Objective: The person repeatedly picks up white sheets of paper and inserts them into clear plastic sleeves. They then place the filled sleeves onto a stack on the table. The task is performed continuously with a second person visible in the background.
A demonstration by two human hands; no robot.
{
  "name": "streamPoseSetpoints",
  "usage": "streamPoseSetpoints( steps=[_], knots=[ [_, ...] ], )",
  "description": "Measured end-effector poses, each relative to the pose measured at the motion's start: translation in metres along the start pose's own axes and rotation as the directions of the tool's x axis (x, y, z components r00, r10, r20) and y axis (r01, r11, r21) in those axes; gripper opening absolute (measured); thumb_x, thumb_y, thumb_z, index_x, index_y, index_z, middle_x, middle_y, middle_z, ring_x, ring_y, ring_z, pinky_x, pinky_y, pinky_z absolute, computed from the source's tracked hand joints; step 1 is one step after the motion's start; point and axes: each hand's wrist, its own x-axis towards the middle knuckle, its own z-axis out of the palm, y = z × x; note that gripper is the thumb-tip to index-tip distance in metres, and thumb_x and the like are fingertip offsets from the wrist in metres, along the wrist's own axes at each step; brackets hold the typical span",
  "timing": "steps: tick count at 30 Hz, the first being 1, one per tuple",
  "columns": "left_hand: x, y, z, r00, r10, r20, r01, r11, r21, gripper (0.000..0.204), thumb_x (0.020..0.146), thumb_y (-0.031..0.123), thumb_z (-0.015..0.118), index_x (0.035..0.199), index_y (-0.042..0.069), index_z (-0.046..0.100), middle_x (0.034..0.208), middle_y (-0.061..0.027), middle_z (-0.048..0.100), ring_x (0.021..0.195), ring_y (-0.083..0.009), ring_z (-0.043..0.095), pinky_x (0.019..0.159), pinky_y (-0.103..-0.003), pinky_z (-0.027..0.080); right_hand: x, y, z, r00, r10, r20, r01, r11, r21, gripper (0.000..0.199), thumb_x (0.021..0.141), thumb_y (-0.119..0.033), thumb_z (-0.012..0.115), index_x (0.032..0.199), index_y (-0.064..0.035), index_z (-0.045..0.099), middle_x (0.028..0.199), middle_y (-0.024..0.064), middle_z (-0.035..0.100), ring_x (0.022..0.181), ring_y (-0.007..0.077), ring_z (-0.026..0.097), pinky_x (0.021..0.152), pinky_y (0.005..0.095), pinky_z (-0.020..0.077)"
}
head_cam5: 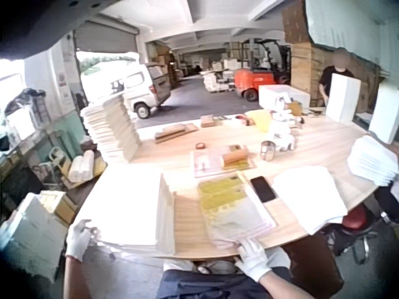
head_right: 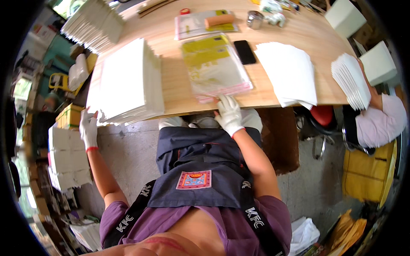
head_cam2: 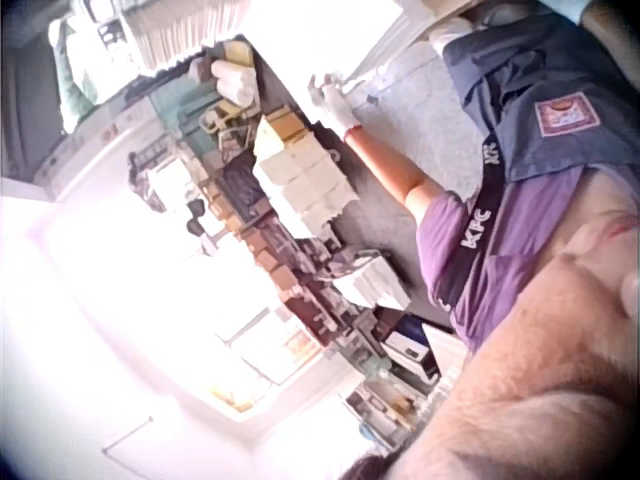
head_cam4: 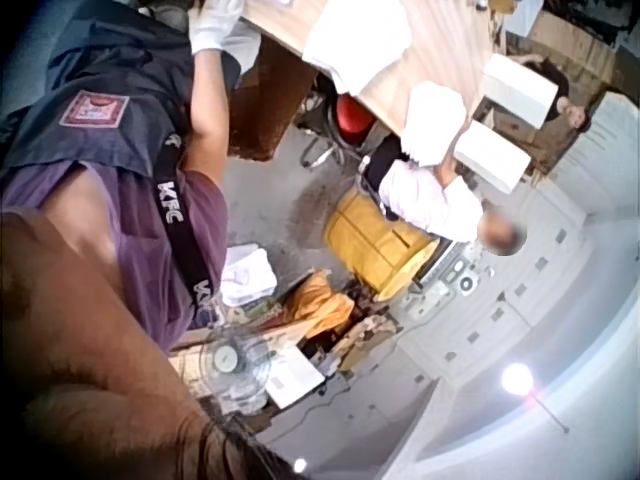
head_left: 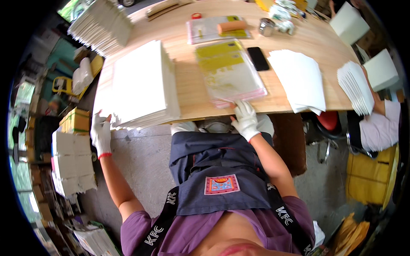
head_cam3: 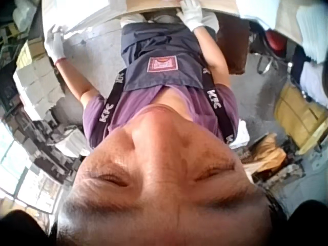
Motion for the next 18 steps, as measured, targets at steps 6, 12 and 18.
streamPoseSetpoints(
  steps=[6, 12, 18],
  knots=[
    [-0.077, 0.057, 0.046, 0.674, 0.555, -0.487, -0.679, 0.726, -0.113, 0.036, 0.082, -0.002, 0.064, 0.117, -0.002, 0.058, 0.117, -0.0173, 0.061, 0.106, -0.0278, 0.06, 0.084, -0.035, 0.051, -0.008, -0.008, -0.008, 0.979, -0.025, -0.201, 0.038, 0.997, 0.061, 0.038, 0.071, -0.016, 0.07, 0.106, -0.0085, 0.058, 0.129, 0.0087, 0.051, 0.118, 0.0301, 0.049, 0.098, 0.0444, 0.04],
    [-0.122, 0.152, 0.16, 0.495, 0.867, -0.062, -0.825, 0.446, -0.348, 0.051, 0.064, 0.003, 0.074, 0.114, 0.006, 0.062, 0.121, -0.0137, 0.059, 0.118, -0.0385, 0.052, 0.098, -0.044, 0.045, -0.038, 0.033, -0.054, 0.858, 0.391, -0.333, -0.25, 0.885, 0.393, 0.014, 0.087, -0.014, 0.06, 0.099, -0.0075, 0.06, 0.084, 0.0131, 0.065, 0.073, 0.0314, 0.063, 0.068, 0.0391, 0.0501],
    [-0.106, 0.197, 0.219, 0.609, 0.787, -0.099, -0.734, 0.513, -0.445, 0.043, 0.08, 0.012, 0.067, 0.122, 0.005, 0.059, 0.134, -0.0138, 0.051, 0.131, -0.0404, 0.039, 0.107, -0.043, 0.035, -0.051, 0.136, -0.125, 0.359, 0.891, 0.28, -0.527, -0.054, 0.848, 0.019, 0.094, -0.017, 0.044, 0.103, -0.0018, 0.052, 0.078, 0.013, 0.066, 0.049, 0.0122, 0.054, 0.04, 0.0237, 0.0429]
  ],
)
